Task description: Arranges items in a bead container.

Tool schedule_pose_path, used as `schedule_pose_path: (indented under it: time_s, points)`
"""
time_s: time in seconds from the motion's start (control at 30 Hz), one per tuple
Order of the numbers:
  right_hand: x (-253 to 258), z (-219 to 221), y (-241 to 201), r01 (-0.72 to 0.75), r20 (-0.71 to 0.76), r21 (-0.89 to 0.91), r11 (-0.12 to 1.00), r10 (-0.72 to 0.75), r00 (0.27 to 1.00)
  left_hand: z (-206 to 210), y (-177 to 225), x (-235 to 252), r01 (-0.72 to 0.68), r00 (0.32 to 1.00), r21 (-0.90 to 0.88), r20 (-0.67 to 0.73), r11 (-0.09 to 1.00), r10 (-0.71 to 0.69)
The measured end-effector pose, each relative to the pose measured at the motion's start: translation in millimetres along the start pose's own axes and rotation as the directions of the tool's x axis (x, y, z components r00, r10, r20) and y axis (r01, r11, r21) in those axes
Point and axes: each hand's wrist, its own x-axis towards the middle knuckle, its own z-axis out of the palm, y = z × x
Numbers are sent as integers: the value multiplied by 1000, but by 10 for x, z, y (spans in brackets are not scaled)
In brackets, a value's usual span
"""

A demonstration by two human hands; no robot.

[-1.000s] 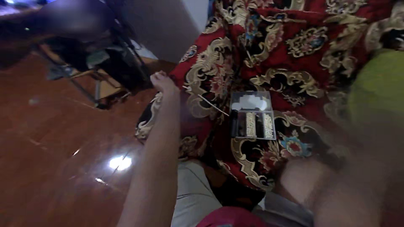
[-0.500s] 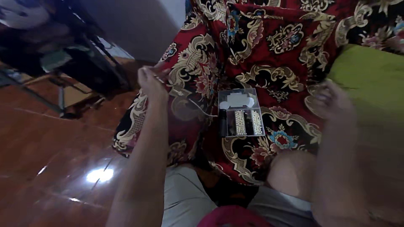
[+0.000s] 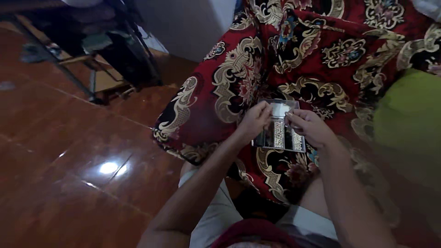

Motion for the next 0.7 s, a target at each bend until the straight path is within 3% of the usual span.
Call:
schedule_pose_path:
  time_s: [0.13, 0.27, 0.33, 0.4, 0.47, 0.53, 0.7]
  points:
    - [-79, -217, 191, -64, 9, 82, 995, 64, 998, -178, -61, -13, -146, 984, -135, -125, 980, 129]
    - [-25, -512, 385, -167, -83, 105, 980, 176, 981, -388, 75, -4, -267, 900, -175, -397, 948, 180]
    - [62, -614, 479, -228, -152, -11, 974, 224, 963, -521, 99, 30, -359, 836, -187, -501, 914, 226]
    - [180, -667, 575, -297, -222, -342, 891, 231, 947, -592, 107, 49, -409, 789, -145, -552, 901, 269]
    - [275, -634, 604, -366, -233, -596, 714, 282, 931, -597, 95, 35, -342, 802, -44, -535, 939, 267]
    - [314, -531, 624, -412, -255, -707, 575, 337, 906, -544, 53, 14, -240, 847, 19, -484, 971, 219]
    - [294, -335, 650, -433, -303, -772, 467, 328, 895, -365, -128, 42, -121, 906, -18, -410, 993, 103]
